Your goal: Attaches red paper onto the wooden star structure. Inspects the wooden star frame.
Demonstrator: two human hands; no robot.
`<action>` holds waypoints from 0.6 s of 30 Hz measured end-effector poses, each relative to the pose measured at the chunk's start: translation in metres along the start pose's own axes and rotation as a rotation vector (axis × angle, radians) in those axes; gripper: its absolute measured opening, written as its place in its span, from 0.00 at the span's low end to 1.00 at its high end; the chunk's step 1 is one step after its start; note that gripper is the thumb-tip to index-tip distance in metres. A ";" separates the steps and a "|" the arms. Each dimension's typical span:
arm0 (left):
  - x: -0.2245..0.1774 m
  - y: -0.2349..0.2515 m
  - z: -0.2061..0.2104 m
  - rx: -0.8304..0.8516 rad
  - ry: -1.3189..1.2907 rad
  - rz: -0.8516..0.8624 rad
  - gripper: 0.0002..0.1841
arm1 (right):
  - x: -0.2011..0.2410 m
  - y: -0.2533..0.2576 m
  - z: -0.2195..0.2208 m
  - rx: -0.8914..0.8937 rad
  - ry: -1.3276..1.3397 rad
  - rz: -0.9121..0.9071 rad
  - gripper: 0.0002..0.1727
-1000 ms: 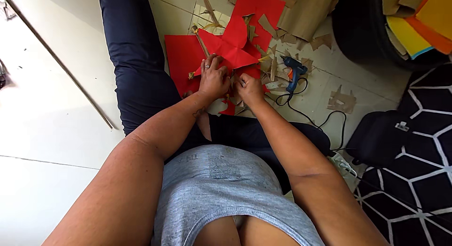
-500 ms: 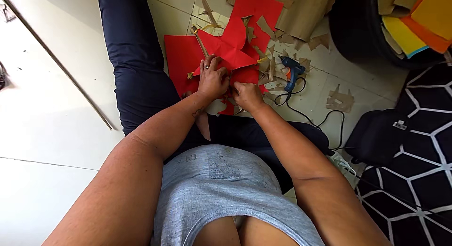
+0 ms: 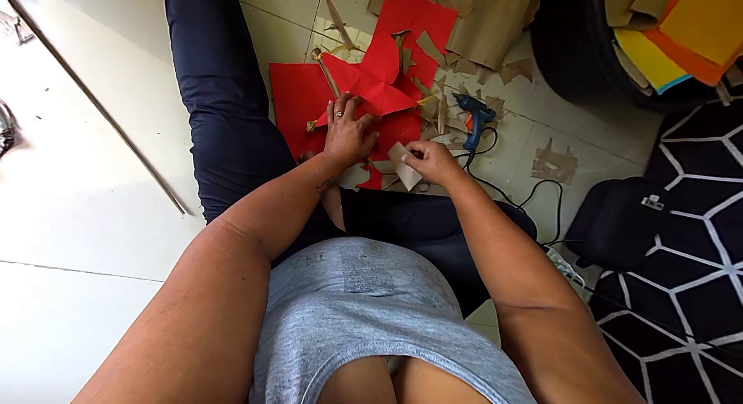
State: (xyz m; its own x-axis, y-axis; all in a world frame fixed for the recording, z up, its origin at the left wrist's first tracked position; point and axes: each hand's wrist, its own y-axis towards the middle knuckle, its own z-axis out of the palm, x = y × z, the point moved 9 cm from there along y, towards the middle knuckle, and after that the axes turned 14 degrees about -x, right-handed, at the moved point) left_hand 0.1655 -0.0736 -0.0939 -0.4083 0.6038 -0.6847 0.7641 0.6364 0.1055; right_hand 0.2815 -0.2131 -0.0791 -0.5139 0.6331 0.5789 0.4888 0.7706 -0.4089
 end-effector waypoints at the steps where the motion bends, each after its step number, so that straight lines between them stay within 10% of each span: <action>1: -0.001 -0.001 0.000 0.008 0.007 0.005 0.17 | -0.009 -0.002 -0.009 -0.001 0.011 0.032 0.10; 7: -0.005 -0.006 0.005 0.093 0.070 0.041 0.21 | -0.083 -0.017 -0.099 -0.418 -0.045 0.369 0.18; 11: -0.010 -0.009 0.007 0.167 0.134 0.050 0.25 | -0.069 -0.025 -0.120 -0.573 -0.188 0.442 0.41; 18: 0.005 0.000 -0.021 -0.100 0.029 -0.044 0.21 | 0.021 0.012 -0.009 -0.298 0.106 0.088 0.16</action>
State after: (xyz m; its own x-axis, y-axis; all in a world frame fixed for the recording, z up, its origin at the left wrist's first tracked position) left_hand 0.1529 -0.0609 -0.0824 -0.4558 0.5865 -0.6695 0.6920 0.7066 0.1479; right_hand 0.2830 -0.1909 -0.0660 -0.3918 0.6734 0.6269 0.7211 0.6479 -0.2454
